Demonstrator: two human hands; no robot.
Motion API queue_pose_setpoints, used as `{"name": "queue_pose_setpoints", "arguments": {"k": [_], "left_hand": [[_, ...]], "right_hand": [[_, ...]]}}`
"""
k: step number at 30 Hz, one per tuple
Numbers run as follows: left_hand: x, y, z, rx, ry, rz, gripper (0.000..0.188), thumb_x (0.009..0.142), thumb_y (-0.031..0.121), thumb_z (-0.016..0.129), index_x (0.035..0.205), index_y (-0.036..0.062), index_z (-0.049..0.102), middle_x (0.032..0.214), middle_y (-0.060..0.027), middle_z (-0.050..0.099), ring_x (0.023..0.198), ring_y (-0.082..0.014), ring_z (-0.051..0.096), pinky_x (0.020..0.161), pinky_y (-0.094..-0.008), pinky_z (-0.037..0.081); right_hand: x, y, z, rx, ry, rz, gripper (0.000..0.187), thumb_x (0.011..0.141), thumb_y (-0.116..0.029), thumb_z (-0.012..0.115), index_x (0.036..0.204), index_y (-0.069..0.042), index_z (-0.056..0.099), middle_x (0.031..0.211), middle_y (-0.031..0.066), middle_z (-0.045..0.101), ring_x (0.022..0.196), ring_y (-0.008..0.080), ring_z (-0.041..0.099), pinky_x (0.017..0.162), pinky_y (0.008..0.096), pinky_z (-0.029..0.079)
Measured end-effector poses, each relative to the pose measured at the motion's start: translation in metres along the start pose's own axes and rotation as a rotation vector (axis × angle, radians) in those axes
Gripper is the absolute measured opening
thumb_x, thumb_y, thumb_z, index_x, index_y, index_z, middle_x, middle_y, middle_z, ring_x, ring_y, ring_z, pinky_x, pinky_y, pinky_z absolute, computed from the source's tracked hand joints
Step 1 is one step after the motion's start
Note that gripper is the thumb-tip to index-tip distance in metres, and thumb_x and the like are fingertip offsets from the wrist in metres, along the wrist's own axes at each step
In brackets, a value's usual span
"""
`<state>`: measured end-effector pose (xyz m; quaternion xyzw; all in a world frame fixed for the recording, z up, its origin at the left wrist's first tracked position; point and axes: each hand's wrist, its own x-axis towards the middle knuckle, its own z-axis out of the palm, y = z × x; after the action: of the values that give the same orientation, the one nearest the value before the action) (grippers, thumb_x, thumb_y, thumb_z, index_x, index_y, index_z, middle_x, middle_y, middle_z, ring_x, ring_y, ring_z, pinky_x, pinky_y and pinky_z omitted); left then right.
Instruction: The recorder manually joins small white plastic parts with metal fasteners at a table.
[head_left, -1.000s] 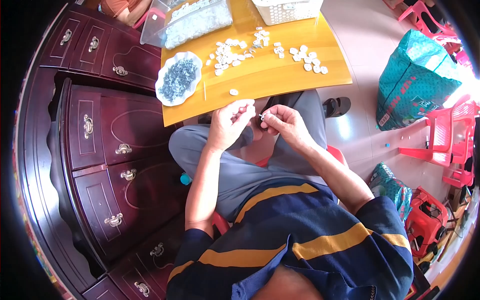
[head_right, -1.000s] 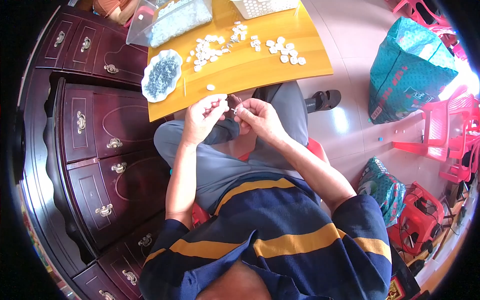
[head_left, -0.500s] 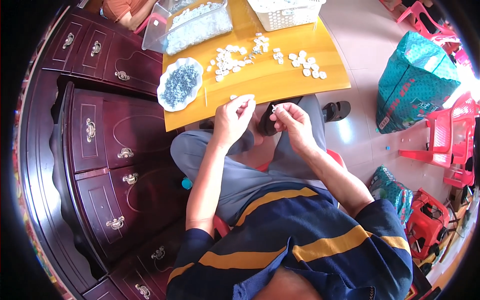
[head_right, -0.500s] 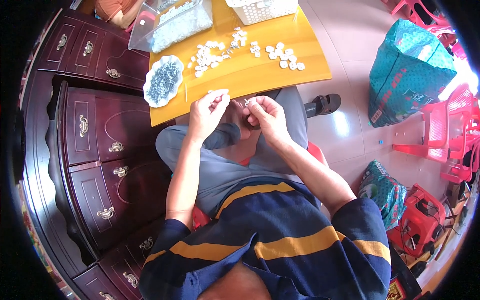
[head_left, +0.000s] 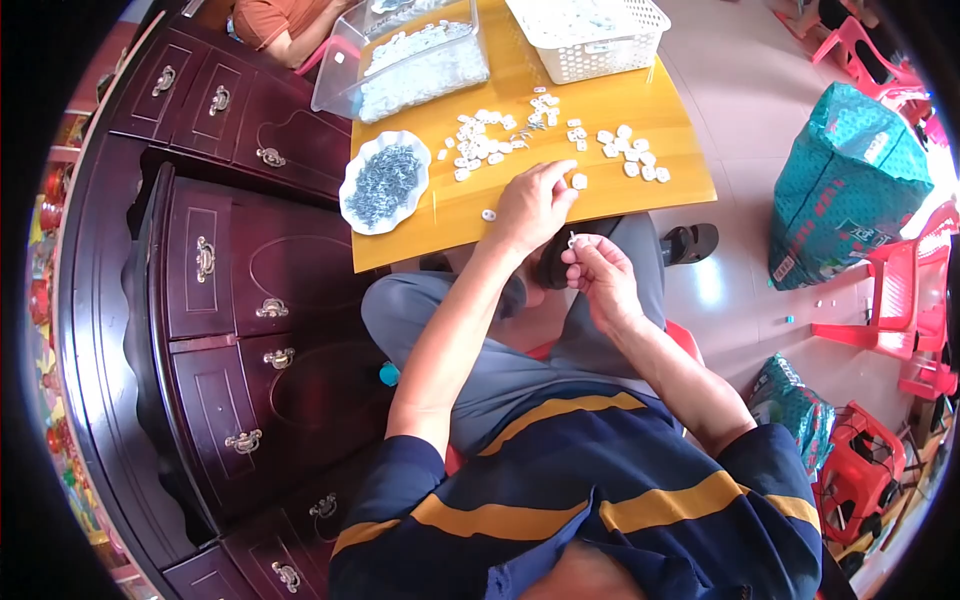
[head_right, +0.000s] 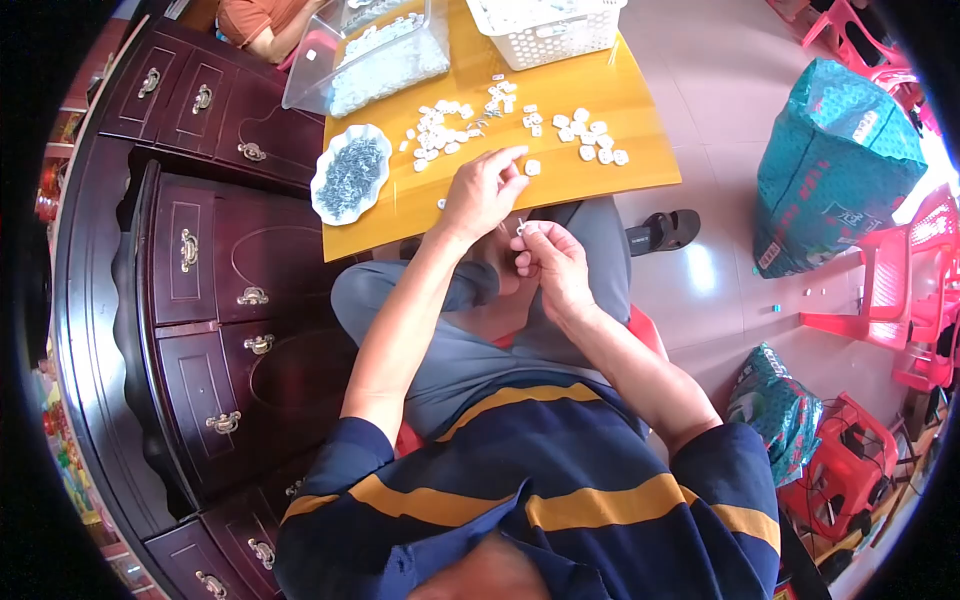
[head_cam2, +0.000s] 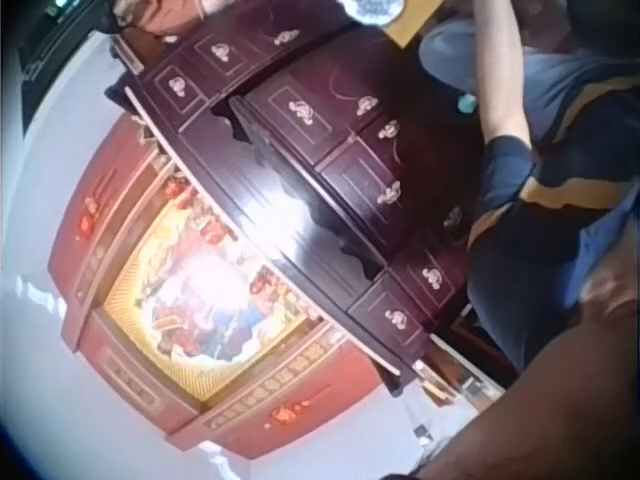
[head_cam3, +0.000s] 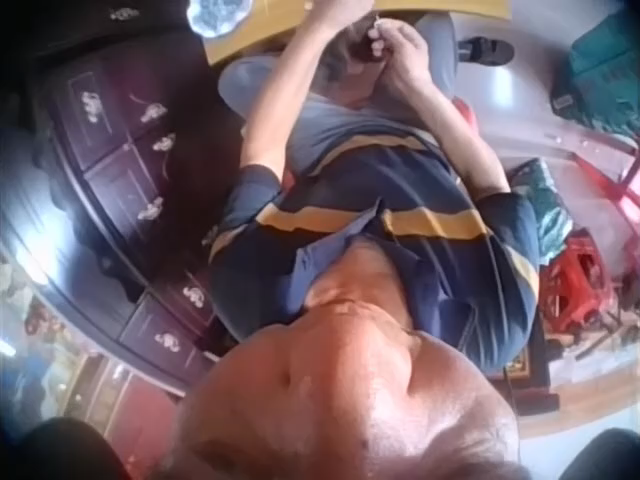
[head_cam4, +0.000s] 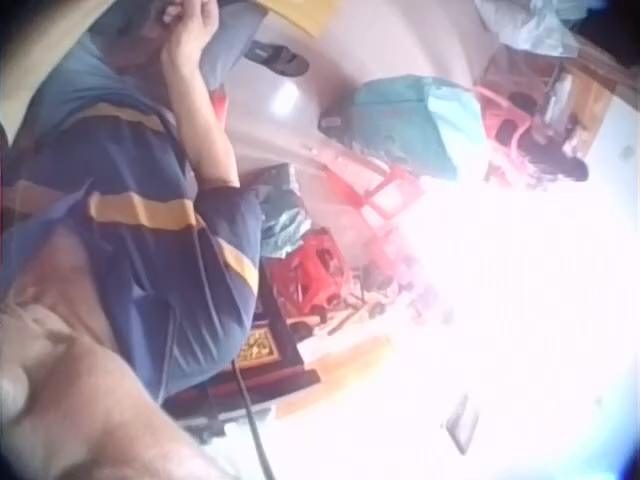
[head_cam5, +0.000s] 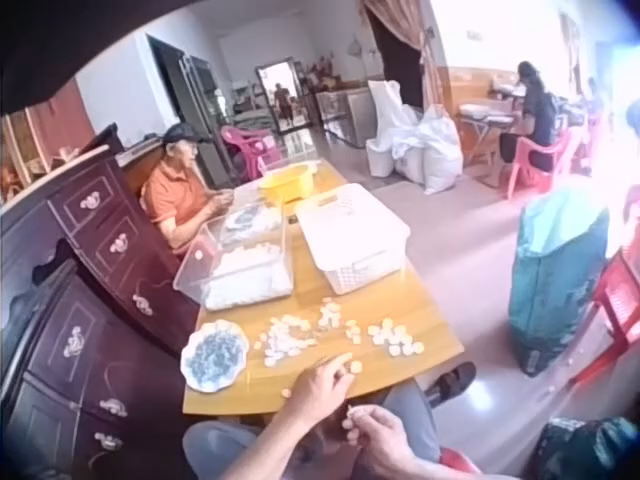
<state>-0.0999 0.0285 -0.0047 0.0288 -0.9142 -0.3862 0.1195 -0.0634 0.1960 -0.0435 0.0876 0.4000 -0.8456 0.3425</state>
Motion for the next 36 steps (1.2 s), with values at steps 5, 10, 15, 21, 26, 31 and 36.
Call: {"name": "queue_pose_setpoints", "arguments": {"k": [5, 10, 15, 21, 26, 31, 36], "left_hand": [[-0.027, -0.023, -0.049, 0.096, 0.124, -0.017, 0.023, 0.083, 0.009, 0.071, 0.106, 0.0056, 0.072, 0.085, -0.0113, 0.068, 0.073, -0.0273, 0.067, 0.068, -0.0374, 0.054], [-0.056, -0.052, -0.078, 0.152, 0.149, -0.080, 0.024, 0.083, 0.011, 0.074, 0.107, 0.0053, 0.072, 0.086, -0.0111, 0.067, 0.069, -0.0247, 0.066, 0.067, -0.0363, 0.054], [-0.062, -0.054, -0.069, 0.158, 0.101, -0.069, 0.021, 0.084, 0.013, 0.076, 0.104, 0.0057, 0.073, 0.085, -0.0107, 0.067, 0.071, -0.0239, 0.067, 0.067, -0.0354, 0.054], [-0.058, -0.058, -0.064, 0.130, 0.133, -0.070, 0.015, 0.084, 0.011, 0.075, 0.095, 0.0042, 0.069, 0.084, -0.0109, 0.067, 0.075, -0.0261, 0.068, 0.067, -0.0361, 0.054], [-0.063, -0.051, -0.061, 0.126, 0.158, -0.023, 0.014, 0.086, 0.009, 0.074, 0.092, 0.0026, 0.063, 0.083, -0.0110, 0.067, 0.072, -0.0245, 0.069, 0.065, -0.0348, 0.054], [-0.076, -0.035, -0.053, -0.431, 0.116, -0.162, 0.008, 0.090, 0.005, 0.071, 0.093, 0.0007, 0.065, 0.081, -0.0042, 0.071, 0.071, -0.0104, 0.069, 0.064, -0.0247, 0.054], [-0.095, -0.017, -0.037, -0.595, 0.030, -0.207, 0.012, 0.092, 0.002, 0.070, 0.104, 0.0004, 0.073, 0.088, -0.0008, 0.070, 0.074, -0.0047, 0.064, 0.067, -0.0200, 0.053]], "right_hand": [[0.000, 0.000, 0.002, -0.028, -0.036, 0.016, 0.011, 0.101, -0.019, 0.061, 0.105, -0.009, 0.064, 0.086, 0.0007, 0.070, 0.066, 0.0050, 0.060, 0.062, 0.0205, 0.050], [-0.002, 0.000, 0.008, -0.072, -0.074, 0.025, 0.012, 0.101, -0.020, 0.061, 0.104, -0.009, 0.064, 0.086, 0.0008, 0.070, 0.066, 0.0048, 0.060, 0.062, 0.0205, 0.050], [-0.001, 0.002, 0.006, -0.118, -0.086, 0.030, 0.012, 0.101, -0.020, 0.061, 0.104, -0.009, 0.064, 0.086, 0.0007, 0.070, 0.066, 0.0047, 0.060, 0.062, 0.0207, 0.050], [-0.003, -0.003, 0.012, -0.150, -0.070, 0.018, 0.012, 0.100, -0.019, 0.062, 0.099, -0.007, 0.064, 0.086, 0.0007, 0.068, 0.066, 0.0049, 0.056, 0.063, 0.0201, 0.047], [-0.004, 0.000, 0.010, -0.235, -0.145, -0.017, 0.012, 0.101, -0.021, 0.061, 0.101, -0.009, 0.065, 0.085, -0.0004, 0.069, 0.067, 0.0041, 0.058, 0.065, 0.0196, 0.048], [-0.007, -0.004, 0.014, -0.263, -0.140, -0.006, 0.013, 0.101, -0.019, 0.061, 0.098, -0.007, 0.065, 0.087, -0.0007, 0.068, 0.070, 0.0037, 0.057, 0.068, 0.0200, 0.049], [-0.002, 0.002, 0.007, -0.223, -0.107, -0.018, 0.012, 0.101, -0.020, 0.061, 0.103, -0.010, 0.065, 0.086, -0.0009, 0.069, 0.067, 0.0043, 0.058, 0.064, 0.0200, 0.048]]}}
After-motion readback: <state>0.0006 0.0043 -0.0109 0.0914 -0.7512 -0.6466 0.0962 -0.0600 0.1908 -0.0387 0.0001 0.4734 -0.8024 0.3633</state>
